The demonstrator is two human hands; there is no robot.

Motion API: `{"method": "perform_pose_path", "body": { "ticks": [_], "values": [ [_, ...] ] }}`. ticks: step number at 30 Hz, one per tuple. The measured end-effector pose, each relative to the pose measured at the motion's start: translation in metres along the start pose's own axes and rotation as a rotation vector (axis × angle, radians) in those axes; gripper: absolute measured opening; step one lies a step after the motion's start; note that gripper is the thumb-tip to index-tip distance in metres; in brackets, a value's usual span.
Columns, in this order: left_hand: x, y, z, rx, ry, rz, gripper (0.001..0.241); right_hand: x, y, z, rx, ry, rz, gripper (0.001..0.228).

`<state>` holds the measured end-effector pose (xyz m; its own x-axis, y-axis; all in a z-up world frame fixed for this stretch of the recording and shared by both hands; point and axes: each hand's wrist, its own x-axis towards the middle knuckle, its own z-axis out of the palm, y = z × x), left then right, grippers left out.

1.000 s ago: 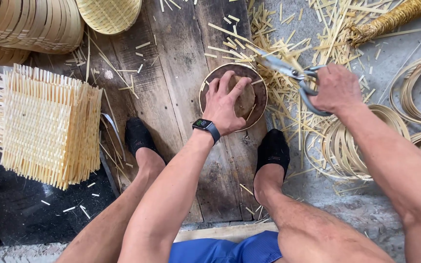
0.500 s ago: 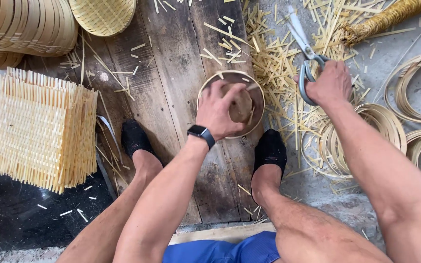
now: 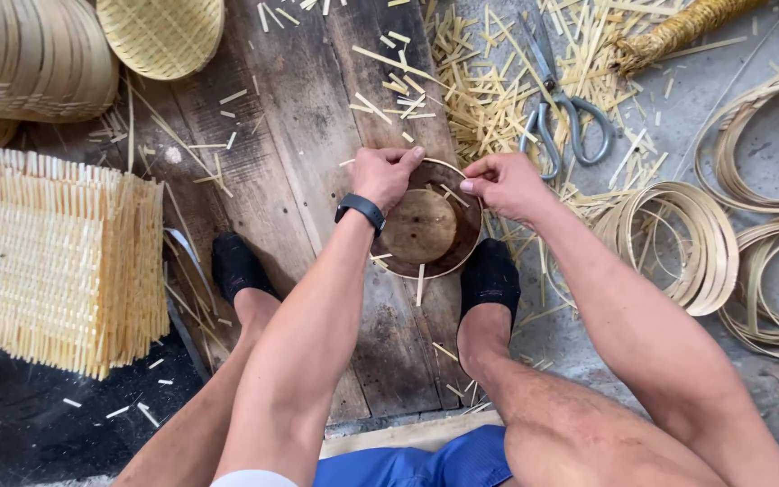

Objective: Assembling a circular bamboo steamer base by weaving strips into a frame and trimming excess with scissors.

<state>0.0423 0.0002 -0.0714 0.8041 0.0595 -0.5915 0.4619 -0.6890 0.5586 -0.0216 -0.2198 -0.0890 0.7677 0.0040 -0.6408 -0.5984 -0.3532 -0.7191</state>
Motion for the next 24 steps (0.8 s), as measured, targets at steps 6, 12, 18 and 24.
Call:
{"method": "perform_pose_path", "body": {
  "ticks": [6, 12, 18, 24],
  "values": [
    [0.008, -0.006, 0.016, -0.053, 0.079, 0.003, 0.036, 0.018, 0.013, -0.001, 0.137, -0.117, 0.033, 0.018],
    [0.003, -0.01, 0.017, 0.021, 0.196, 0.051, 0.036, 0.008, 0.013, 0.004, 0.1, -0.049, -0.035, 0.016],
    [-0.022, -0.065, -0.008, -0.036, 0.592, 0.259, 0.038, -0.034, 0.018, 0.005, 0.053, -0.007, 0.05, 0.026],
    [-0.049, -0.103, -0.024, -0.422, 0.145, -0.09, 0.025, -0.032, 0.042, 0.014, 0.345, -0.023, 0.127, 0.021]
  ]
}}
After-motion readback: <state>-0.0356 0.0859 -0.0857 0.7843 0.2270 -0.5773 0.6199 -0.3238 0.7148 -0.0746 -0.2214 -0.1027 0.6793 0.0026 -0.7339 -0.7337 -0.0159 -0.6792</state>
